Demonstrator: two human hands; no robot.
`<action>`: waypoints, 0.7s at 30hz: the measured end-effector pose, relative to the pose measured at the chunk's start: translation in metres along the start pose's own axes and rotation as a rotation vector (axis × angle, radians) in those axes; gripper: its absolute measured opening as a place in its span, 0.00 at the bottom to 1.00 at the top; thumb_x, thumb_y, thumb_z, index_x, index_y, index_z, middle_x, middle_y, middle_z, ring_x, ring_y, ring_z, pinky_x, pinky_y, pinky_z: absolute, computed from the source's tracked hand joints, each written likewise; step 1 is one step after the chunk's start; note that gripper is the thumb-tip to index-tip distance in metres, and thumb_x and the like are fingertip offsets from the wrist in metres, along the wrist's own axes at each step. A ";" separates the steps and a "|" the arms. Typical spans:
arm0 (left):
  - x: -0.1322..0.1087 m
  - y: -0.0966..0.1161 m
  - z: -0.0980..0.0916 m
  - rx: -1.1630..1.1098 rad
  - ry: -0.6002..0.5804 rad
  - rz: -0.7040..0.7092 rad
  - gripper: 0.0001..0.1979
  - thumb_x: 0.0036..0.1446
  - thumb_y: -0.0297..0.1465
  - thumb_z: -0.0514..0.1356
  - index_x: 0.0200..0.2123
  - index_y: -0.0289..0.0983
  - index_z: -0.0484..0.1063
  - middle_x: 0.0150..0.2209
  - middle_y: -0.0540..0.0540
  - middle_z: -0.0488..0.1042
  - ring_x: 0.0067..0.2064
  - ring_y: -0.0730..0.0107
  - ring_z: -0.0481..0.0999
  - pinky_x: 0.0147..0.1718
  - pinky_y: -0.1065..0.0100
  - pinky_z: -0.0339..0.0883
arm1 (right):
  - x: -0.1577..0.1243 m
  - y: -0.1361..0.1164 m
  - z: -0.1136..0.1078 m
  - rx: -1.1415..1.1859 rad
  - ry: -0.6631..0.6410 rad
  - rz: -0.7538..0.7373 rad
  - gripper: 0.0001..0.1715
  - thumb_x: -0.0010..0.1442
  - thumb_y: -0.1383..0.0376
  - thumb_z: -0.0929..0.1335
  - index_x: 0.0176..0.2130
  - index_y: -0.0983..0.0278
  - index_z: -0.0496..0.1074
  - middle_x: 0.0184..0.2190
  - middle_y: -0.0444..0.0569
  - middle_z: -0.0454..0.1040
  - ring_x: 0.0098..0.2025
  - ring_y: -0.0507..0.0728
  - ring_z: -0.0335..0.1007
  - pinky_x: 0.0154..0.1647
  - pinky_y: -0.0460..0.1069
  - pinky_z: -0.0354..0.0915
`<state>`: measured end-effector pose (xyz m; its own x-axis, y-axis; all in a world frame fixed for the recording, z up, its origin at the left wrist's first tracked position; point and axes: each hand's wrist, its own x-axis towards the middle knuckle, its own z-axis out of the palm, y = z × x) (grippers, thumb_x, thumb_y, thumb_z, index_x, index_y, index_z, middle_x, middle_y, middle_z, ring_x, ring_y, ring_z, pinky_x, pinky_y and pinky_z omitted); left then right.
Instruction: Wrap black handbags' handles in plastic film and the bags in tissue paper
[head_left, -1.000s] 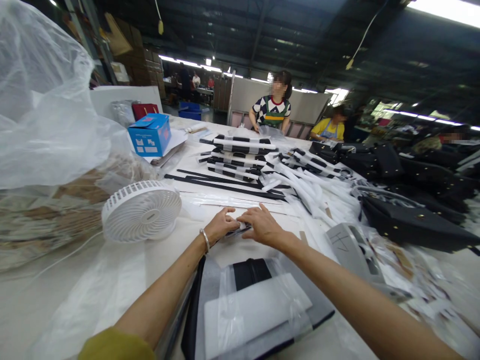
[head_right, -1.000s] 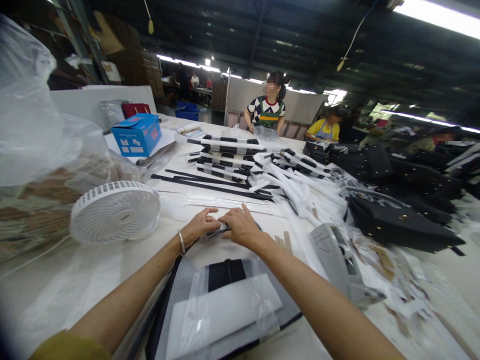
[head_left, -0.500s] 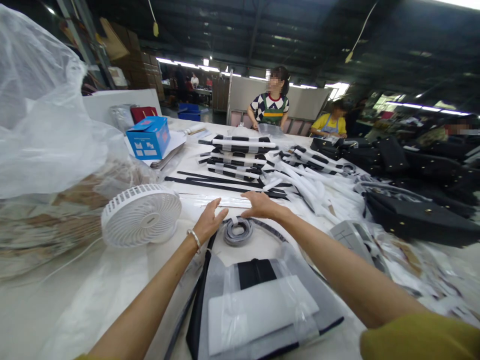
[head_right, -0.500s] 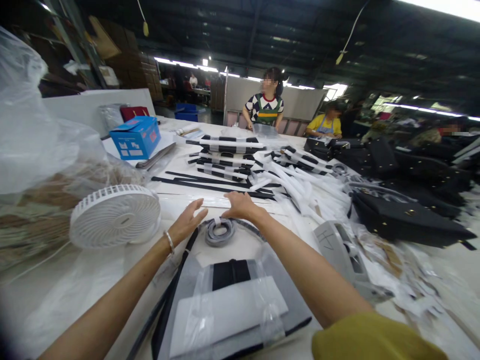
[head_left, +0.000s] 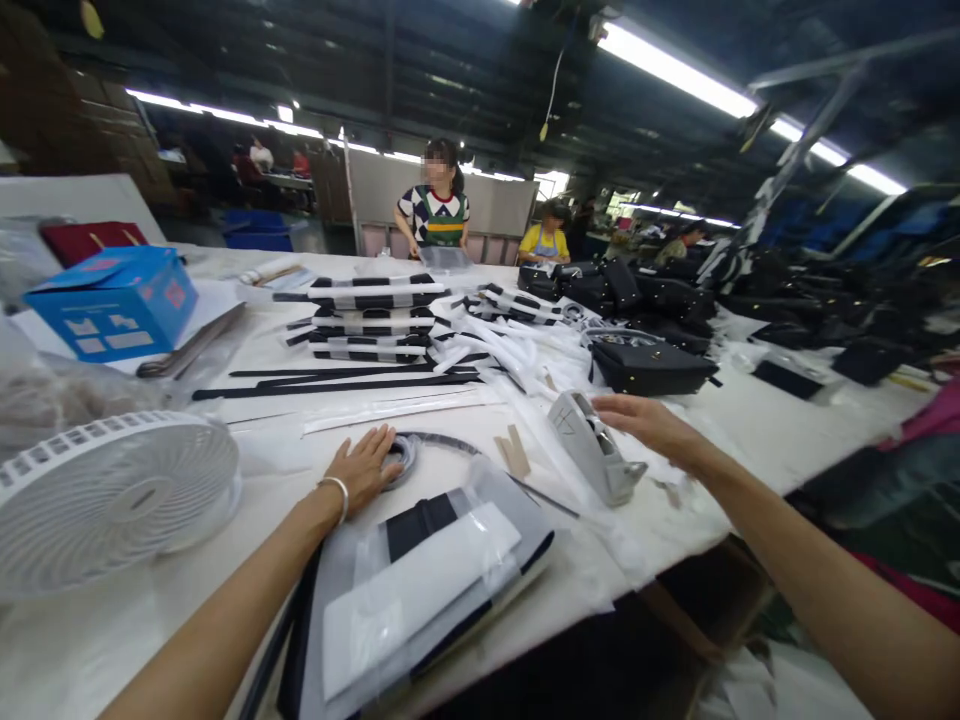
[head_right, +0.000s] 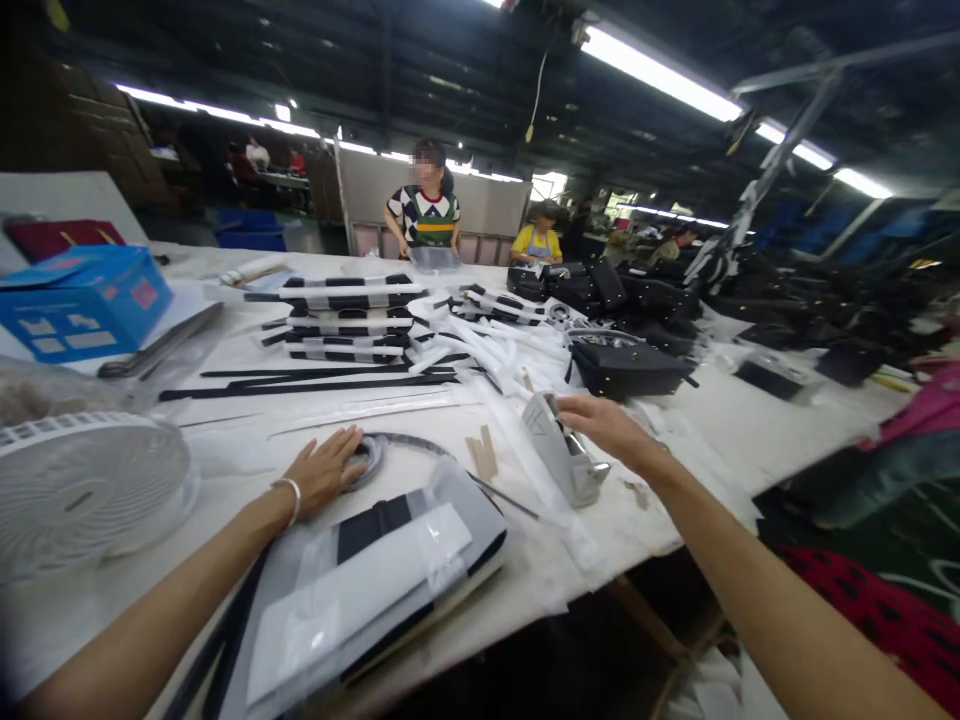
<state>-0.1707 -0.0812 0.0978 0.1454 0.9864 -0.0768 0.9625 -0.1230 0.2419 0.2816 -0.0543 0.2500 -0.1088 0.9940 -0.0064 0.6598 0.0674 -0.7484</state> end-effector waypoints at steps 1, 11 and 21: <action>-0.001 0.001 -0.003 0.011 -0.004 -0.003 0.29 0.64 0.40 0.48 0.67 0.42 0.52 0.69 0.38 0.48 0.70 0.50 0.46 0.63 0.39 0.40 | -0.016 0.012 -0.009 0.028 0.035 0.040 0.25 0.46 0.52 0.74 0.43 0.60 0.80 0.48 0.49 0.78 0.53 0.66 0.72 0.60 0.59 0.60; -0.001 0.047 -0.024 0.059 -0.017 0.105 0.29 0.63 0.45 0.51 0.66 0.46 0.55 0.71 0.42 0.44 0.71 0.50 0.40 0.64 0.40 0.35 | -0.137 0.111 -0.009 0.081 0.067 0.170 0.28 0.42 0.48 0.73 0.42 0.57 0.81 0.48 0.49 0.78 0.57 0.68 0.69 0.61 0.56 0.62; 0.001 0.059 -0.037 -0.178 -0.123 0.066 0.24 0.62 0.44 0.57 0.57 0.38 0.67 0.64 0.39 0.62 0.65 0.52 0.59 0.63 0.41 0.47 | -0.200 0.143 -0.002 0.335 0.032 0.363 0.30 0.37 0.47 0.75 0.38 0.60 0.82 0.43 0.51 0.80 0.51 0.69 0.74 0.51 0.52 0.71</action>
<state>-0.1218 -0.0833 0.1482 0.2440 0.9548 -0.1701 0.8961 -0.1549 0.4160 0.3992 -0.2429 0.1450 0.1100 0.9506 -0.2903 0.3747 -0.3101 -0.8737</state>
